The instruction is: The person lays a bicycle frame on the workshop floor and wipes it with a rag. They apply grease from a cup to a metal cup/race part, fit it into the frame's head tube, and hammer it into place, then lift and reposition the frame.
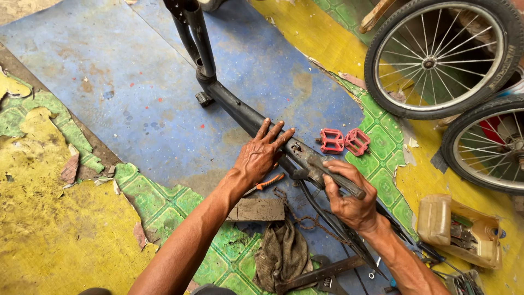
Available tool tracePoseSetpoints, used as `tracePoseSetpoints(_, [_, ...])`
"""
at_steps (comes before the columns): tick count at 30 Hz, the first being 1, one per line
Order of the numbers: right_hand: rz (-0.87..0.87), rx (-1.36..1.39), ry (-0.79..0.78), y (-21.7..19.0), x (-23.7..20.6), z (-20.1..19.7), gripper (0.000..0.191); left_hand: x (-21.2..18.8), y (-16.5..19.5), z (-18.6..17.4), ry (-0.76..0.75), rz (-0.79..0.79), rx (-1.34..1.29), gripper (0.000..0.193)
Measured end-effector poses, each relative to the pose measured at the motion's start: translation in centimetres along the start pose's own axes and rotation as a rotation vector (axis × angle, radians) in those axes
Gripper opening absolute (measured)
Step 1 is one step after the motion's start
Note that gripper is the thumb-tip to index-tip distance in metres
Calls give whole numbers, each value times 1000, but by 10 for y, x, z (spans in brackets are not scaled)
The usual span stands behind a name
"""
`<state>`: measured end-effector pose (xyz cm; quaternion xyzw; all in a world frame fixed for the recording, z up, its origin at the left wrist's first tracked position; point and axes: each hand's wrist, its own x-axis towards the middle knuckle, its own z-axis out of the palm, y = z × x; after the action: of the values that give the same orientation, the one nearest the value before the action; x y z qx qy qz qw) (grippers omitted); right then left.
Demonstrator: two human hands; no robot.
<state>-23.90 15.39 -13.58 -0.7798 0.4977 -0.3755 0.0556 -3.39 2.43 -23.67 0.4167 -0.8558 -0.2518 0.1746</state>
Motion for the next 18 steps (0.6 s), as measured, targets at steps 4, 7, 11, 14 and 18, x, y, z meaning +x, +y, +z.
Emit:
tracePoseSetpoints(4, [45,-2,58,-4,-2,-1,20,0,-1,0,37,30,14,67])
tracePoseSetpoints(7, [-14,-40,33,-6,-1,-4,21,0,-1,1,10,1,20,71])
tracePoseSetpoints(11, [82,197,105,-5,2,-7,19,-1,-1,0,35,20,-2,68])
tracePoseSetpoints(14, [40,-69,47,-3,2,-7,19,-1,0,-1,17,2,-25,68])
tracePoseSetpoints(18, [49,43,61,-2,2,-11,22,-1,1,-3,13,2,-14,70])
